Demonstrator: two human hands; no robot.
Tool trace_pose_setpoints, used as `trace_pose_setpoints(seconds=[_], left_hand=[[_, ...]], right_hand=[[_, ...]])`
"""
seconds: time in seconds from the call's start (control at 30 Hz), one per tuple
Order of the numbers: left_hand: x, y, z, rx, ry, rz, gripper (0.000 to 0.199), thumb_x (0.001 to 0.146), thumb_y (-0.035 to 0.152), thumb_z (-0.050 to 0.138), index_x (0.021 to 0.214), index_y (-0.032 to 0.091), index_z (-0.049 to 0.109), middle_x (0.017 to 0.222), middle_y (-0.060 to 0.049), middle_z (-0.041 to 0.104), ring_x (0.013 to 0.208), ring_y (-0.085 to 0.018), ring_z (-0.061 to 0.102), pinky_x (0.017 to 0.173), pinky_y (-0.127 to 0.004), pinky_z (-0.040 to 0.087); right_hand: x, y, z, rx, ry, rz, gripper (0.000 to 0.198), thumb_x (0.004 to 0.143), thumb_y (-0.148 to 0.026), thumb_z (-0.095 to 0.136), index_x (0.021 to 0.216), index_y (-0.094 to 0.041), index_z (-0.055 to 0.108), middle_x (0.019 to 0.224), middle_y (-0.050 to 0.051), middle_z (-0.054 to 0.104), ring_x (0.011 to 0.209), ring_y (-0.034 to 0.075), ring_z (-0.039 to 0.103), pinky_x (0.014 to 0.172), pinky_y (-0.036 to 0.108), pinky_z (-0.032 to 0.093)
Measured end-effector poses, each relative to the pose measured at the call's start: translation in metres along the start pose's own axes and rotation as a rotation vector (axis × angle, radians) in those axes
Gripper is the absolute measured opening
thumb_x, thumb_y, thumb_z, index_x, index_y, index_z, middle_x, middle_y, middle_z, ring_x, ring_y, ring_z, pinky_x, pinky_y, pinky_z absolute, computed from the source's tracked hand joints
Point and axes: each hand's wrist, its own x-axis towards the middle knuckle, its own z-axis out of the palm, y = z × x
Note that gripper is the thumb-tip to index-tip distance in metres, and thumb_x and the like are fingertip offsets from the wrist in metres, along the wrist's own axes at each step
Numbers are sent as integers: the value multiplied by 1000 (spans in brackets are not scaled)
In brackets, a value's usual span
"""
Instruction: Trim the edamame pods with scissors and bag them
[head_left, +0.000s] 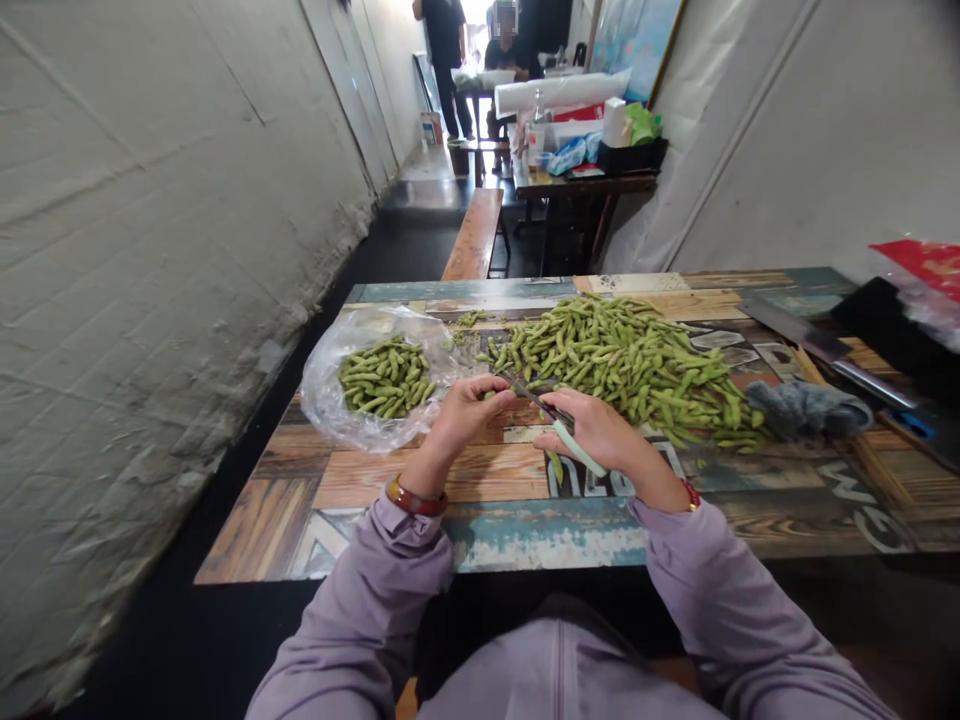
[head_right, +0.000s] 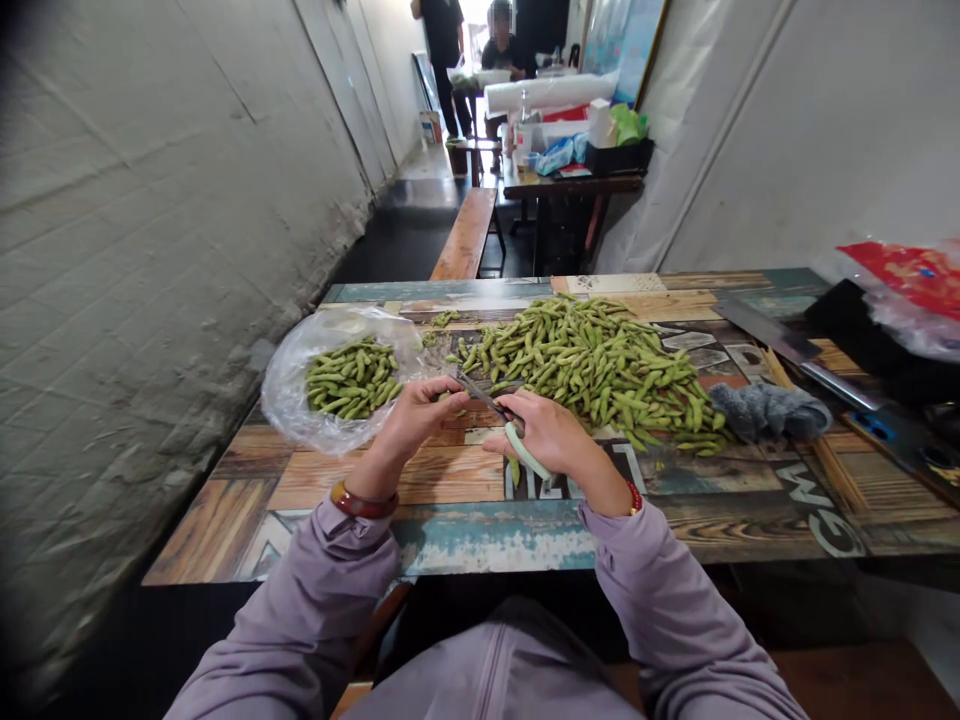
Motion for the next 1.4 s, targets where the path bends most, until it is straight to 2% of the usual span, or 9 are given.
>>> trace_pose_setpoints(seconds=[0.3,0.47,0.6,0.77,1.0,1.1,1.27,1.4], left_hand=[[-2,4,1,-6,4,-6,23,74,37,72,74,15,75,71,-2,67,69,-14,57,63,-23,43],[-2,4,1,-86,-10,-46,27,72,40,75,74,13,74,70,-2,67,65,-13,56,60,-23,43],[-2,2,0,-122,-4,-105,28,68,40,77,72,13,73,66,-1,65,60,-11,53,59,-23,43],[-1,-4,0,-168,14,-153,27,66,38,77,76,13,75,70,-3,69,62,-13,58,60,-24,46],[3,-11,-1,-100,-26,-167,29,66,39,76,73,11,73,59,-2,63,53,-11,52,52,-22,38],[4,-13,-1,-125,9,-161,28,65,37,77,74,11,71,61,-1,62,54,-10,52,54,-22,38],[6,-13,-1,-272,155,-55,24,62,29,80,75,13,66,68,2,60,59,-7,51,57,-19,39],[6,-9,-4,-528,209,-134,31,66,32,80,79,17,56,59,7,51,46,-4,39,43,-17,26]], right_hand=[[1,-2,2,23,14,-25,37,85,-47,68,108,-18,67,91,8,67,84,24,64,77,36,49],[2,-4,4,33,18,-28,32,89,-43,66,108,-17,67,95,9,69,85,23,65,77,34,50],[3,-7,2,-8,-8,-35,26,89,-37,67,105,-16,67,90,8,68,82,22,64,74,32,49],[3,-7,2,-68,-15,-30,25,88,-35,69,104,-15,68,92,9,70,83,23,67,74,32,49],[2,-2,6,-128,-25,-62,20,88,-32,69,102,-17,69,96,9,73,87,24,69,75,31,50],[2,3,10,-168,43,-28,25,87,-34,71,105,-18,69,97,10,74,87,25,70,75,32,52],[3,14,16,-236,249,20,29,90,-37,65,110,-16,68,99,13,72,90,27,70,79,37,54],[3,13,19,-233,321,-14,35,92,-40,61,116,-16,65,102,14,71,93,28,70,83,39,55]])
